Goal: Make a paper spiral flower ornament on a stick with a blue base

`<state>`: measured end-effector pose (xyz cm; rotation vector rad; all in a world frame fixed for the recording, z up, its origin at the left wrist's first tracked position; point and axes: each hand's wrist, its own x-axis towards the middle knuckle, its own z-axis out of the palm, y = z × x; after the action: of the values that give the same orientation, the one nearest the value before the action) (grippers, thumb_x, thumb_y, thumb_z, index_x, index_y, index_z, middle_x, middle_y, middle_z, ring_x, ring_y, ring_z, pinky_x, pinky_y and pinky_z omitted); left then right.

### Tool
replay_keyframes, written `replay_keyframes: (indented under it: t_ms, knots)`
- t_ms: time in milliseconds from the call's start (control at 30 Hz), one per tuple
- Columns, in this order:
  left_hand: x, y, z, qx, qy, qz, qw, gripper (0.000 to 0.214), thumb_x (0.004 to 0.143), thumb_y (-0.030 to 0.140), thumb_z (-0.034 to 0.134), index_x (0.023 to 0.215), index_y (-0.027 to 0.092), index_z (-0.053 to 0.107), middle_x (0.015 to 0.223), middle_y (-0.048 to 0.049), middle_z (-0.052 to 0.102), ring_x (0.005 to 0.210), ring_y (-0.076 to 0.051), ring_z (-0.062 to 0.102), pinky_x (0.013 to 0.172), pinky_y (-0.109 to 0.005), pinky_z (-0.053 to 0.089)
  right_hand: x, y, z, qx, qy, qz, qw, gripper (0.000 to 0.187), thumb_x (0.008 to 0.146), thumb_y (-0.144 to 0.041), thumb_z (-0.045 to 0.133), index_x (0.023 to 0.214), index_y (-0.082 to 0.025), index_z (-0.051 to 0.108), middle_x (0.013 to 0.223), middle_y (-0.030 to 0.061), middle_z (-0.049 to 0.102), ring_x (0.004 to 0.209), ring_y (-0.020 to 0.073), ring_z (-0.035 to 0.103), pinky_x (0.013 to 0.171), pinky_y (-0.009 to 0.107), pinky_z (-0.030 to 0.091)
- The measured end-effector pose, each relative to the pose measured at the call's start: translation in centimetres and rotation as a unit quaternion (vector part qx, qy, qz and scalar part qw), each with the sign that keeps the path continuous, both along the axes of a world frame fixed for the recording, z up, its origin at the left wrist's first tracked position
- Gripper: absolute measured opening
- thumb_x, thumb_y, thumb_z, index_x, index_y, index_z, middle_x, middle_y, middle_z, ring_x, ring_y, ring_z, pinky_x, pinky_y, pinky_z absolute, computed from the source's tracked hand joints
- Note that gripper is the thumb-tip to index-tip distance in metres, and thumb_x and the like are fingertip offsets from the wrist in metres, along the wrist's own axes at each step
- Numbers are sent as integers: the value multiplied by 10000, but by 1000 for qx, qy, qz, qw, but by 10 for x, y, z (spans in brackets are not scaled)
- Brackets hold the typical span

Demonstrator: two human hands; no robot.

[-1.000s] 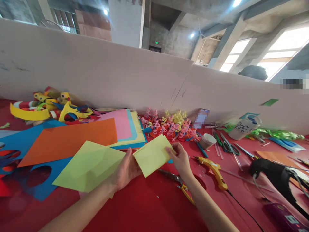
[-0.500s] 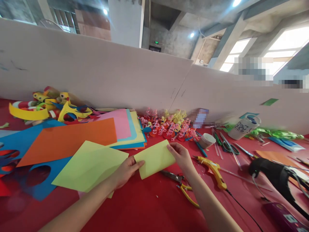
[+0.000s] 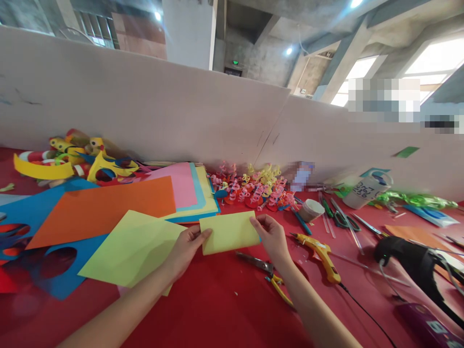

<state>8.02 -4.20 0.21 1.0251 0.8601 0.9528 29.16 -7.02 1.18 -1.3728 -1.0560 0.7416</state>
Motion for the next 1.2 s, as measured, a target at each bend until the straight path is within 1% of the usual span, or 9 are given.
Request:
replay_keyframes:
  t_ms: [133, 400, 533, 700, 767, 833, 933, 1033, 1200]
  knots:
    - [0, -1, 3, 9, 5, 18, 1000, 309, 686, 386, 699, 904, 167, 709, 901, -57, 741, 844, -246, 653, 806, -350, 471, -2, -1, -1, 5, -3, -4, 1000, 381, 666, -543, 643, 632, -175, 550, 553, -11, 540, 481, 106, 438, 430, 211, 325]
    - [0, -1, 3, 23, 25, 19, 999, 299, 695, 413, 684, 858, 162, 705, 814, -44, 736, 784, -232, 643, 737, -322, 469, -4, -3, 1, 2, 5, -1, 1000, 378, 660, -542, 652, 641, -177, 557, 562, -12, 554, 483, 112, 453, 441, 218, 332]
    - [0, -1, 3, 29, 28, 13, 999, 308, 679, 425, 690, 845, 166, 705, 825, -42, 734, 798, -235, 636, 735, -315, 467, -2, -2, 0, 2, 0, -2, 1000, 382, 660, -546, 652, 646, -175, 562, 571, -4, 566, 487, 116, 463, 444, 220, 342]
    - [0, -2, 6, 32, 29, 10, 999, 302, 690, 420, 681, 867, 178, 709, 847, -40, 735, 806, -237, 637, 760, -324, 468, -4, -3, -2, -2, -10, -4, 1000, 371, 706, -548, 605, 680, -184, 536, 615, 9, 570, 522, 133, 481, 461, 232, 366]
    - [1, -4, 7, 40, 33, 10, 999, 288, 703, 415, 671, 866, 181, 711, 856, -38, 734, 816, -237, 636, 775, -325, 465, -7, -5, -2, 6, -42, -15, 999, 347, 759, -534, 549, 708, -193, 517, 649, 10, 561, 557, 141, 488, 485, 238, 379]
    - [2, -6, 7, 47, 36, 12, 998, 277, 712, 410, 665, 865, 183, 710, 855, -37, 734, 811, -235, 636, 787, -328, 462, -11, -8, -2, 26, -103, -34, 994, 303, 823, -494, 477, 732, -205, 480, 670, 3, 533, 588, 143, 482, 513, 243, 380]
    - [2, -8, 7, 54, 47, 23, 997, 265, 721, 405, 660, 863, 185, 703, 831, -32, 730, 794, -232, 635, 772, -324, 464, -14, -12, -3, 53, -185, -63, 979, 243, 873, -430, 405, 741, -226, 396, 633, -23, 456, 551, 137, 441, 500, 248, 349]
    - [3, -11, 8, 60, 54, 31, 996, 264, 722, 420, 655, 845, 189, 695, 802, -22, 721, 801, -231, 628, 753, -309, 463, -14, -13, -5, 64, -220, -76, 970, 214, 881, -396, 389, 742, -240, 346, 592, -45, 399, 499, 134, 414, 469, 253, 331]
    - [5, -16, 11, 69, 72, 55, 994, 282, 713, 449, 647, 778, 176, 671, 704, -12, 672, 717, -207, 593, 678, -276, 447, -13, -14, -4, 89, -248, -90, 961, 191, 887, -363, 406, 752, -237, 357, 602, -40, 435, 512, 131, 461, 477, 242, 368]
